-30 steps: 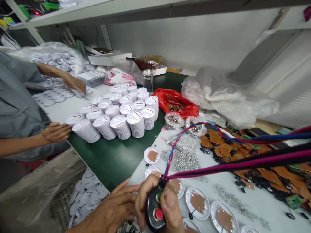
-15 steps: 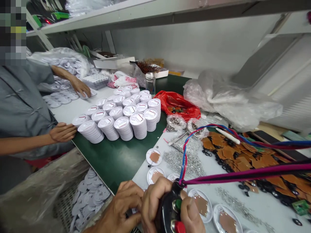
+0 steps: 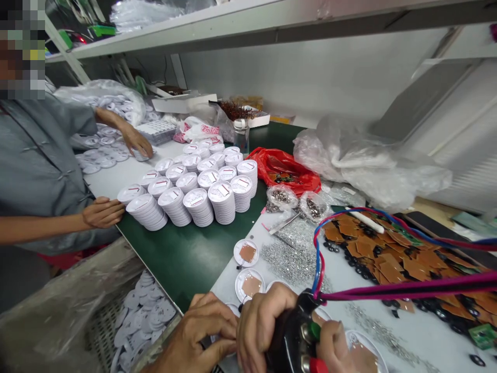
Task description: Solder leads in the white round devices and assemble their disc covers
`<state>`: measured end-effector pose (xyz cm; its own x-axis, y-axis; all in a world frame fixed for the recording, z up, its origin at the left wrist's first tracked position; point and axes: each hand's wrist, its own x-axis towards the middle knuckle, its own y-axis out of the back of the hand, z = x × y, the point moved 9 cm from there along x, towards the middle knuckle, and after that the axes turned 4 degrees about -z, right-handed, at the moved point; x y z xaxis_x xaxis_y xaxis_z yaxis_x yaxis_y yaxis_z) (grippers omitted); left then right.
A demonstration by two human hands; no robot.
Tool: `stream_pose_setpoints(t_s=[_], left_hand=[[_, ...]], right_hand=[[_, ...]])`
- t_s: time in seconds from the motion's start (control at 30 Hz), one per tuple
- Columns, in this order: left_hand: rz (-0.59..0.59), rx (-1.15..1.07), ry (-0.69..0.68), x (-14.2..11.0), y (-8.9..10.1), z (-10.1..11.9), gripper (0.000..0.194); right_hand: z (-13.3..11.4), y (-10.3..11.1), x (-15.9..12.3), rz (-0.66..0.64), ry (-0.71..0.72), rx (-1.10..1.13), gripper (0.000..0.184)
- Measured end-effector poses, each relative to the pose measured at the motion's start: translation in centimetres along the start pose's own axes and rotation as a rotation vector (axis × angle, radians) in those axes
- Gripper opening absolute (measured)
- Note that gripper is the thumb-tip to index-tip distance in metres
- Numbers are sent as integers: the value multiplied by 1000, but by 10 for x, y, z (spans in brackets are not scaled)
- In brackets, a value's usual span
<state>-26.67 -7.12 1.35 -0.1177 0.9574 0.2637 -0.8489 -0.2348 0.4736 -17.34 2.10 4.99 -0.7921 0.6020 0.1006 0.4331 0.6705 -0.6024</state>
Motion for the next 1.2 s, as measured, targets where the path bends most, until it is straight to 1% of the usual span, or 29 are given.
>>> stream_pose_setpoints(t_s=[0.13,0.23,0.3,0.43,0.5,0.57,0.63,0.73,0.8,0.83,0.93,1.03,1.2], left_hand=[[2,-13,18,0,-2,-3,11],[30,-26,5,0,-1,-4,14],[27,-57,5,0,-3,-6,17],[-54,-112,35,0,-11,-9,24],[-125,-63,18,-1,-12,-4,22],[-197,52,-18,-4,-10,1,20],[-244,189,-63,-9,-6,3,29],[-250,346,-154,-20,-2,3,43],[-258,416,-194,-27,-5,1,51],[-264,439,-195,-29,-7,-2,51],[-255,460,-170,-32,-15,-8,38],[-202,431,-162,-34,-17,-10,30],[-134,371,-138,-36,-17,-13,20]], right_hand=[[3,8,-4,24,-1,-10,48],[7,16,-10,60,3,-32,50],[10,21,-14,75,9,-48,52],[15,22,-16,57,-2,-42,52],[16,21,-15,46,-11,-27,54],[17,20,-13,48,-22,-20,58],[18,16,-10,45,-44,-24,59],[21,6,-5,10,-66,-32,57],[24,-2,-1,-3,-68,-36,54],[26,-7,0,-3,-71,-38,52],[32,-19,4,-5,-90,-31,51],[31,-29,7,-24,-83,-29,52],[25,-36,10,-81,-68,-100,50]])
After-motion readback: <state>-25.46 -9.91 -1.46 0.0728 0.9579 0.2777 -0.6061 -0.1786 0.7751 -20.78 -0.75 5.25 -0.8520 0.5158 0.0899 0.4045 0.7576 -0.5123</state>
